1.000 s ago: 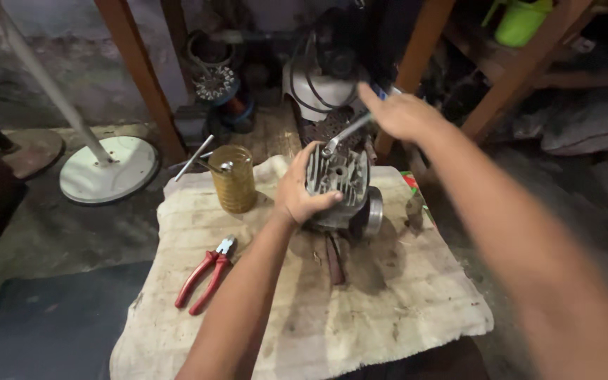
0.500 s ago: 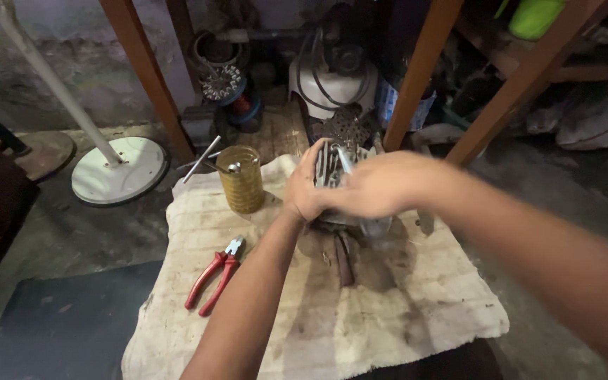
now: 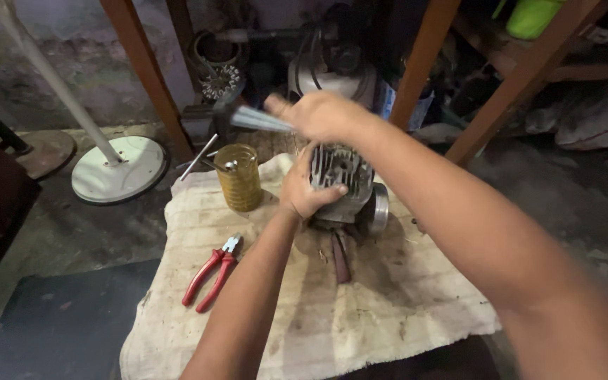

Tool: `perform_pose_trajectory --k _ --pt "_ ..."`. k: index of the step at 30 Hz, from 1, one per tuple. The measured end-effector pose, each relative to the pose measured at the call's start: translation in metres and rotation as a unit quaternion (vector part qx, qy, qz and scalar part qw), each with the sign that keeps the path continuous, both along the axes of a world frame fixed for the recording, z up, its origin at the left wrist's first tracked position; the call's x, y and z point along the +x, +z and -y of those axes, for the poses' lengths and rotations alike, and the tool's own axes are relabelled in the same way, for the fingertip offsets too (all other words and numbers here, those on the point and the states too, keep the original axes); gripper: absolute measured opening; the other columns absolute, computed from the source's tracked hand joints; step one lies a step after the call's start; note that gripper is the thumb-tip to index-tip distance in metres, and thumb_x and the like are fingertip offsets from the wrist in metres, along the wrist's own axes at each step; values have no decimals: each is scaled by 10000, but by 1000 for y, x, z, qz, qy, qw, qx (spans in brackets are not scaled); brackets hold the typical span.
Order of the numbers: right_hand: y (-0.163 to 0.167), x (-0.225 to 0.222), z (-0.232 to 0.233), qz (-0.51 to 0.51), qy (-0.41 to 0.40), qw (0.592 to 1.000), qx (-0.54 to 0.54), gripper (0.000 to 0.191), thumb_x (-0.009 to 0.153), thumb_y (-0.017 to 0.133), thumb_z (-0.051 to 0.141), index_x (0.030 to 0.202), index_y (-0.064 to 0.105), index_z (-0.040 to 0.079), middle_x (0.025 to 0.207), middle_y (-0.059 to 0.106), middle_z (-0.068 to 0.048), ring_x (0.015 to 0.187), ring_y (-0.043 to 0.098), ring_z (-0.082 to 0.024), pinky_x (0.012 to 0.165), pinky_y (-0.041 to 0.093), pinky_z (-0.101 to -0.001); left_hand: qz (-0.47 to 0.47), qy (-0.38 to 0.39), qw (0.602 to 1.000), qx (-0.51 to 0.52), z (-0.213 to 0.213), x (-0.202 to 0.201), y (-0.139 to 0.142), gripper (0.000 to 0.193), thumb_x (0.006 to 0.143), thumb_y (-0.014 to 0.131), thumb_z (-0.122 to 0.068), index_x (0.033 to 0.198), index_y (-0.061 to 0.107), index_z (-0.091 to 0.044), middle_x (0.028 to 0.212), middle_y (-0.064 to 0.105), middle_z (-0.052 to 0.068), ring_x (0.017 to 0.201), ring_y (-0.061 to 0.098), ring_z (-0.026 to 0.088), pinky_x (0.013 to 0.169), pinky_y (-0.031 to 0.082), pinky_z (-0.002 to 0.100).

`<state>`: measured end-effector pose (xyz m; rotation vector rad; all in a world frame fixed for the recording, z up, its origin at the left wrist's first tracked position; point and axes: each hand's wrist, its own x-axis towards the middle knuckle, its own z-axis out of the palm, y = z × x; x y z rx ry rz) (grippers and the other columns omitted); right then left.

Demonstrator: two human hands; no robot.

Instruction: The person works on a small engine cylinder head set on a cloth on a workbench. They unscrew fasteners with wrenches, lift off the cylinder head cover, remove internal parts by hand, and continue loosening and repositioning bolts on the assembly.

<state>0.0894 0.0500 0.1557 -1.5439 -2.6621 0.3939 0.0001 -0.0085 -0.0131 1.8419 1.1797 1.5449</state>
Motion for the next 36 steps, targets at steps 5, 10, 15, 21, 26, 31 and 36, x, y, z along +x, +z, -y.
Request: perform_pose_trajectory --k 5,10,15,21,26,31,36 --pt "9 37 49 155 81 977 -120 997 888 167 828 1135 810 108 1342 664 -191 1298 595 -336 1106 434 -470 -91 12 995 -47 -5 1 -1 947 640 813 -532 1443 562 -96 1382 681 118 1284 665 277 1105 505 368" --pt "23 78 28 220 -114 968 -37 993 892 169 830 1212 768 106 1391 650 -150 1349 573 -330 1099 453 -493 -4 2 1000 30 -3 4 0 1048 596 862 -490 1484 488 -77 1378 630 151 1288 624 300 1100 469 393" --pt "4 50 -13 15 -106 993 46 971 932 203 826 1203 754 75 1376 622 -193 1314 563 -367 1102 431 -466 -11 13 1000 13 -6 2 0 1051 586 862 -476 1479 489 -68 1362 633 149 1271 623 297 1088 468 391" --pt "-12 21 8 -63 14 998 9 828 915 289 788 1110 792 161 1141 746 -192 1127 687 -356 1019 512 -443 22 -9 1000 -2 -11 1 -3 979 595 873 -439 1434 553 -51 1358 665 163 1279 648 309 1117 477 398" --pt "5 58 60 84 -4 995 48 762 948 364 712 908 837 116 938 794 -143 937 758 -310 847 596 -450 -27 18 999 -19 -9 0 2 1021 575 869 -428 1462 517 -64 1368 656 153 1290 617 301 1084 461 385" --pt "18 100 65 37 -89 992 83 629 914 463 723 912 836 216 866 773 -118 905 728 -305 819 563 -433 17 -6 1000 20 -7 2 5 1008 599 860 -420 1468 490 -66 1364 645 155 1274 638 287 1097 472 374" --pt "0 106 40 -63 -44 982 175 367 782 772 447 970 759 131 880 744 -101 874 722 -299 767 561 -433 10 4 1000 16 -9 2 5 998 599 858 -419 1469 505 -79 1352 649 151 1257 638 280 1085 476 375"
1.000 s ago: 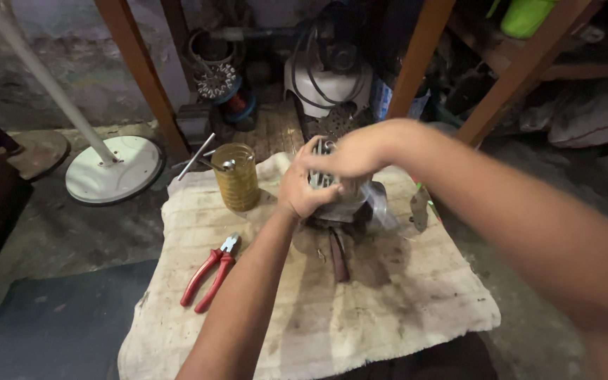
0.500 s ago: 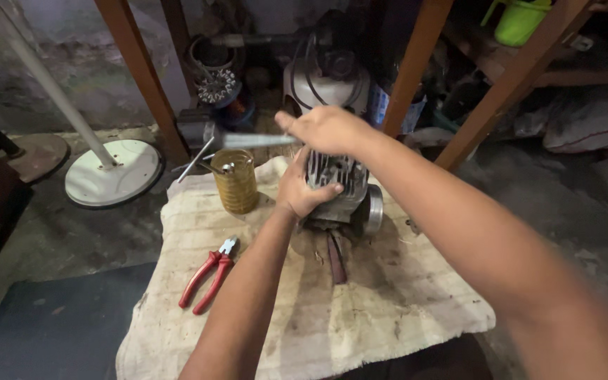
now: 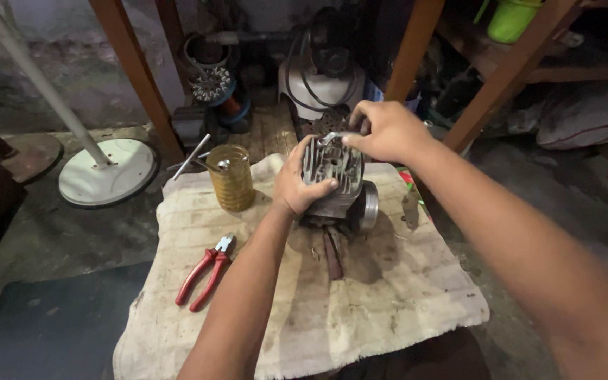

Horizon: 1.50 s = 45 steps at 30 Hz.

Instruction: The person works on a small engine cylinder head set on a cloth on a workbench. They unscrew fasteners with wrenches, lift off the cylinder head cover, remove internal parts by hand, and continue loosening and repositioning bolts on the assembly.

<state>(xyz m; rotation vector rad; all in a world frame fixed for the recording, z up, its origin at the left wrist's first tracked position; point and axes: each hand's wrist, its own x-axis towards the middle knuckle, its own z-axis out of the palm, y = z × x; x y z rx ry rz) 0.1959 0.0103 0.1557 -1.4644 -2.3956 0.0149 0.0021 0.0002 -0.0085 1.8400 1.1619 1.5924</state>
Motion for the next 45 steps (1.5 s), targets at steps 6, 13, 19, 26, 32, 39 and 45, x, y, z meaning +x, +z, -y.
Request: perform_pose_trajectory --k 6,13,19,26,32,39,45 --pt "-23 -6 -27 21 -14 998 56 337 750 756 172 1086 784 161 1004 760 -110 970 712 -311 852 553 -425 -4 12 1000 8 3 2 -4 1025 599 871 -458 1474 495 -79 1364 644 151 1274 630 282 1090 471 378" --pt "-21 -77 -52 -206 70 976 -5 595 715 657 51 1303 652 140 1137 739 -154 1031 720 -280 897 567 -378 -45 36 997 43 0 0 -9 1061 603 879 -466 1481 478 -25 1394 611 190 1292 596 311 1096 455 396" --pt "-24 -85 1 -70 276 958 15 356 699 697 41 1026 797 139 945 757 -130 907 700 -329 821 553 -404 18 -30 988 -147 -4 0 -26 849 566 858 -473 1267 701 -22 1254 766 174 1187 730 286 1041 551 377" --pt "-15 -14 45 -52 267 961 52 279 649 679 -16 842 826 124 869 695 -110 829 650 -280 721 539 -396 -30 28 999 -3 -7 1 -15 1049 560 849 -436 1489 491 -105 1386 629 160 1264 617 311 1039 491 396" --pt "-27 -6 28 -251 69 924 -280 215 862 712 108 1058 728 21 757 707 -131 562 652 -130 537 538 -298 -24 25 999 17 -5 2 -2 1028 590 860 -455 1484 498 -99 1382 637 159 1284 624 313 1079 482 398" --pt "-42 -15 -5 -397 -18 860 -320 361 950 594 160 1290 632 46 814 673 -61 549 556 -108 464 478 -248 22 -20 1000 -4 4 1 -2 1042 576 853 -496 1467 496 -91 1337 659 145 1250 649 278 1076 488 379" --pt "-24 -17 -14 -226 -50 962 -147 321 861 780 301 1070 775 58 786 718 -68 639 648 -125 612 534 -301 -12 10 1000 -9 6 1 0 1051 574 848 -501 1477 510 -85 1365 647 156 1280 631 295 1086 475 389"
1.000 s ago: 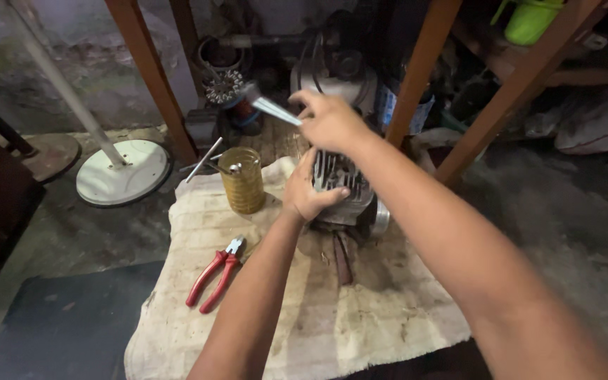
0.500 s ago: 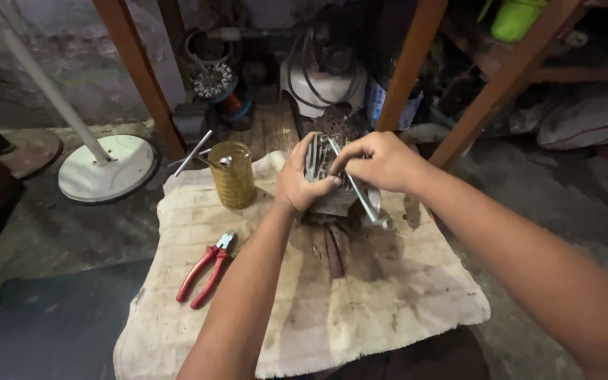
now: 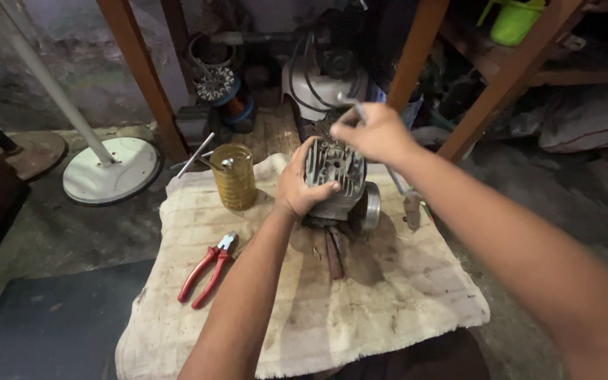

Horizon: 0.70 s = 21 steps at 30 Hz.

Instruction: The person works on a small engine cylinder head set on a cloth on a workbench. They unscrew fasteners with wrenches, lift off the cylinder head cover, remove internal parts by hand, and continue loosening and repositioning bolts on the assembly.

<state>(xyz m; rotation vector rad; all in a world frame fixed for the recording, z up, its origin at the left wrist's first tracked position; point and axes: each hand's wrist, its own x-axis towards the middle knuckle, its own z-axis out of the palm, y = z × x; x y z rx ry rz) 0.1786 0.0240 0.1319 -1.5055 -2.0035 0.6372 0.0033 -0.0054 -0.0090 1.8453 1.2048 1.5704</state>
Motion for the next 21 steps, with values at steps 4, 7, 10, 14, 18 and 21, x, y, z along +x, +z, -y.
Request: perform_pose_trajectory --k 4,7,10,14,18,21 --pt "-2 -14 11 60 46 996 56 280 803 805 314 979 801 97 807 764 -94 675 730 -179 673 569 -327 -11 -2 999 38 -5 -2 -5 1089 592 865 -504 1501 470 -54 1420 607 180 1334 591 325 1114 454 402" --pt "-1 -17 12 90 81 988 94 221 809 806 266 967 812 111 832 764 -134 756 737 -255 718 568 -366 -12 -6 1000 20 -8 -1 -11 1092 582 856 -509 1504 482 -57 1411 616 171 1334 599 319 1114 460 394" --pt "0 -13 11 155 164 947 229 180 805 798 197 969 816 125 891 746 -129 834 703 -320 748 546 -418 -2 4 1000 25 -11 0 -14 1104 587 866 -517 1501 463 -47 1429 602 172 1346 586 321 1120 455 393" --pt "-2 -11 11 149 196 929 276 188 765 779 110 950 814 116 937 730 -115 852 689 -337 729 535 -440 -13 15 999 28 -11 1 -12 1109 582 875 -507 1510 471 -52 1461 585 176 1359 571 325 1124 445 399" --pt "2 -11 10 121 202 946 225 155 796 792 124 942 784 70 962 740 -120 856 704 -330 771 555 -414 -7 13 1000 7 -5 1 -8 1107 564 866 -501 1504 475 -65 1439 602 166 1341 587 318 1114 452 392" --pt "2 -11 12 123 185 954 202 191 806 761 98 994 792 90 967 754 -133 877 718 -341 803 556 -412 -6 13 1000 1 -4 2 -4 1097 552 860 -484 1497 484 -73 1425 615 163 1330 601 315 1108 458 387"
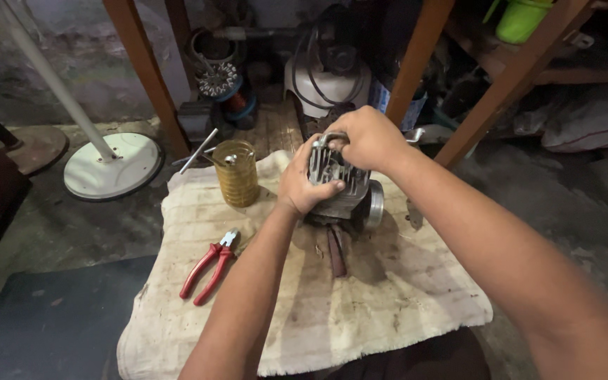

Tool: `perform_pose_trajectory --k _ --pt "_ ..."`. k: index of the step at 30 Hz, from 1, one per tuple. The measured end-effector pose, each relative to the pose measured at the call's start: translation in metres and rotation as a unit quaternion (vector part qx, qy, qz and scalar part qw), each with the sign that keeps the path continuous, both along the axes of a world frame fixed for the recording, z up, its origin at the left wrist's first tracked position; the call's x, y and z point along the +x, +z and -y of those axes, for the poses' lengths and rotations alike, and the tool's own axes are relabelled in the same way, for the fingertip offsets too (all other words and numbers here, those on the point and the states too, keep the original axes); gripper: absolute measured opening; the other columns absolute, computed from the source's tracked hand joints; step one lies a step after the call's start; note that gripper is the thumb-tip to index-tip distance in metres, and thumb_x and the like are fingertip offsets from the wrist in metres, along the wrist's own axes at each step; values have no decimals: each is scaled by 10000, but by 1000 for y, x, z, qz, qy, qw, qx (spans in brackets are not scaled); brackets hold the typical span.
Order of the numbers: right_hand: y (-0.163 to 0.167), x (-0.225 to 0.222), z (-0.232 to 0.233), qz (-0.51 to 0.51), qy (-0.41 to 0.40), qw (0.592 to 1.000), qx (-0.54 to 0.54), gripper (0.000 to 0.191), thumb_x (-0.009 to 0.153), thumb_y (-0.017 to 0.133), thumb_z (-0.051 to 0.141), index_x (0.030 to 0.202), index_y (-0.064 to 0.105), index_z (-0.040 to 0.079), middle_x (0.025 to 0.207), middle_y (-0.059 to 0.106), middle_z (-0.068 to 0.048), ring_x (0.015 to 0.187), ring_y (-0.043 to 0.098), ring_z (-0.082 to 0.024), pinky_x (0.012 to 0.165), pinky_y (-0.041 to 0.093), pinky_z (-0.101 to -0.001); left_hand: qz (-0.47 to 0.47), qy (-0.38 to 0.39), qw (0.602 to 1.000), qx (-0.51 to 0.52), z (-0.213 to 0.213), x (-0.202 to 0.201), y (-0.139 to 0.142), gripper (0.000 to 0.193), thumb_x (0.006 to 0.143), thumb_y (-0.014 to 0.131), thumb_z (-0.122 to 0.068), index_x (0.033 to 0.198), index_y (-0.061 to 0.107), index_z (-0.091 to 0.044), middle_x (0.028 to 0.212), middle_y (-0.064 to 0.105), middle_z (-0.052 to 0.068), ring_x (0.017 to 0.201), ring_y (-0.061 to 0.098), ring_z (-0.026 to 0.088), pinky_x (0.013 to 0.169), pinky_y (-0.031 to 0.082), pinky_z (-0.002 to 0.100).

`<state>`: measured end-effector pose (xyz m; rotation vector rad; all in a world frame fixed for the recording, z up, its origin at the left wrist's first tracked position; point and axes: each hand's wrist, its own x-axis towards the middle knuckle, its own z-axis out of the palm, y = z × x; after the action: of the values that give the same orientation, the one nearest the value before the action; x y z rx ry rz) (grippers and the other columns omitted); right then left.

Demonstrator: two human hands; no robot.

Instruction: The person works on a small engine cylinder head set on a cloth on a workbench. They unscrew fasteners with wrenches, lift off the cylinder head cover, remove internal parts by hand, and continue loosening and repositioning bolts on the assembly.

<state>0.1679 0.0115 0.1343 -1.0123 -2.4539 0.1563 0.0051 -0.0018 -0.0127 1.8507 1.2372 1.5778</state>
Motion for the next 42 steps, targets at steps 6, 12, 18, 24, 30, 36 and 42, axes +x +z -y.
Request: perform_pose_trajectory --k 6,12,18,24,30,36,42 --pt "-4 -1 11 -123 -9 990 -72 383 782 711 32 1156 633 58 980 764 -133 933 745 -294 819 565 -385 -4 -7 1000 0 0 0 2 1125 566 850 -499 1520 449 -58 1430 600 166 1329 592 316 1107 455 385" --pt "4 -2 13 -111 -1 994 -8 320 725 714 -8 1043 703 29 951 746 -149 863 740 -298 801 569 -380 -8 -9 1000 2 0 -1 1 1129 568 852 -523 1517 464 -51 1440 601 171 1344 593 317 1121 452 390" --pt "12 -6 8 19 -76 995 -56 279 808 833 183 1058 761 82 914 751 -142 831 744 -301 797 569 -394 -14 13 1000 -19 1 -1 0 1141 550 847 -516 1517 454 -54 1456 585 169 1337 581 322 1106 448 392" --pt "11 -11 5 -30 3 999 -37 470 767 784 33 1195 589 47 977 746 -163 967 718 -341 819 548 -416 -31 19 999 -23 0 -1 1 1137 557 845 -512 1519 451 -52 1454 580 172 1337 573 330 1099 445 395" --pt "11 -4 9 -45 19 997 -67 453 743 754 -11 1169 617 58 988 766 -140 986 729 -315 829 548 -406 1 2 1000 -29 2 1 0 1111 545 838 -515 1498 480 -69 1425 614 155 1315 610 313 1090 469 390" --pt "13 -9 11 15 -90 992 -87 247 856 818 185 1076 752 92 977 778 -120 910 764 -266 836 577 -377 -27 18 999 -2 -3 0 -4 1141 563 852 -535 1516 447 -55 1465 574 177 1350 570 336 1116 446 400" --pt "12 -11 8 -38 2 998 -45 511 765 784 35 1236 589 73 948 764 -150 912 747 -307 793 564 -396 -17 9 1000 -1 3 0 2 1132 563 846 -529 1518 458 -62 1469 573 179 1358 569 340 1117 447 401"
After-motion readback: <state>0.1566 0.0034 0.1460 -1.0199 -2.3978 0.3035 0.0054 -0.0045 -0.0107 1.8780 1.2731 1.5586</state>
